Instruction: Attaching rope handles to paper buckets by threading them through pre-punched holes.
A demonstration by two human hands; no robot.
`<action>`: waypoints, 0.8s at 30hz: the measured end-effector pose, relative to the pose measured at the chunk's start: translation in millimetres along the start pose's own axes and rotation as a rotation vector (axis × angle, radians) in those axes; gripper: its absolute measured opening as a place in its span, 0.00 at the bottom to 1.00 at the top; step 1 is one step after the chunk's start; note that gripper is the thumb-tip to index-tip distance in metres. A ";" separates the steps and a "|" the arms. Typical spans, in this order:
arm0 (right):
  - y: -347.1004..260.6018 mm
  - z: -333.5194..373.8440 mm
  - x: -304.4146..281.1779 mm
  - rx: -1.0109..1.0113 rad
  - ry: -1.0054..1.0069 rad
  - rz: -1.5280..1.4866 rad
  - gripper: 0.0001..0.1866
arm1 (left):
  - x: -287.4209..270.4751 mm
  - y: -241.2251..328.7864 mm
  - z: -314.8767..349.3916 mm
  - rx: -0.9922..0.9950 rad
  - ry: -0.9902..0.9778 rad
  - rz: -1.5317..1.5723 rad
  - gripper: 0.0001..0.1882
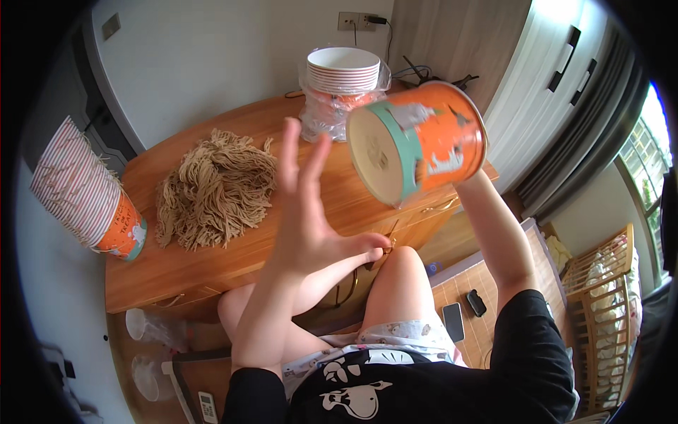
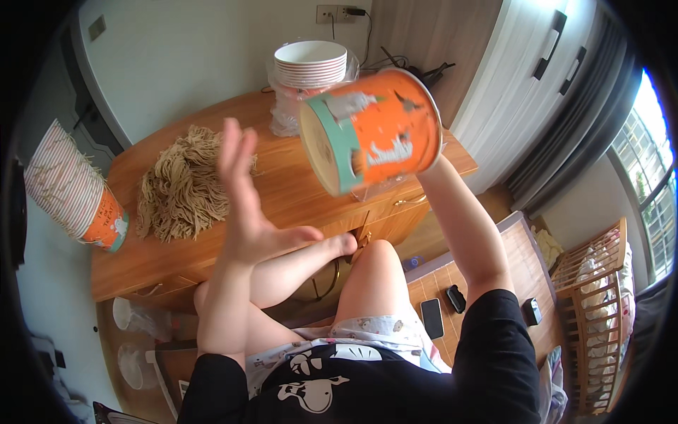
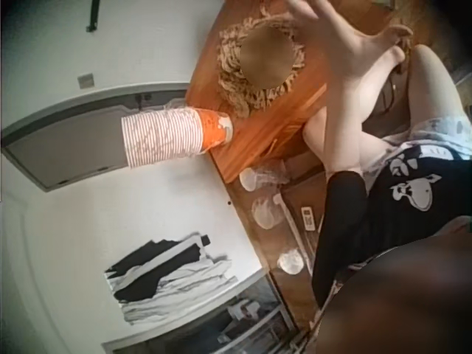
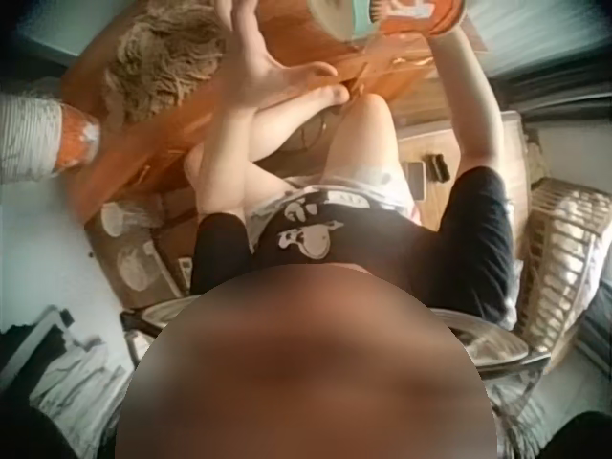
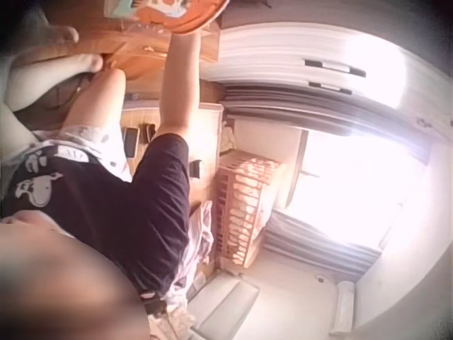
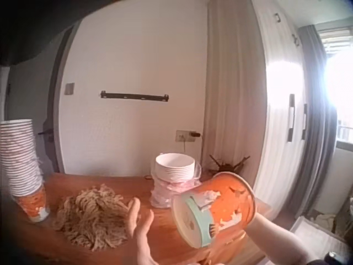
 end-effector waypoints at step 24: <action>-20.2 25.8 -41.9 0.142 0.333 -0.037 0.18 | 100.2 -58.7 -51.6 -0.519 -0.085 0.982 0.66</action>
Point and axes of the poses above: each hand's wrist, its own z-axis away from the middle knuckle, its own x-axis out of the palm, y = z × x, the point moved 4 cm from there along -z, towards the middle knuckle, and after that the axes turned 13 degrees about -x, right-handed, at the moved point
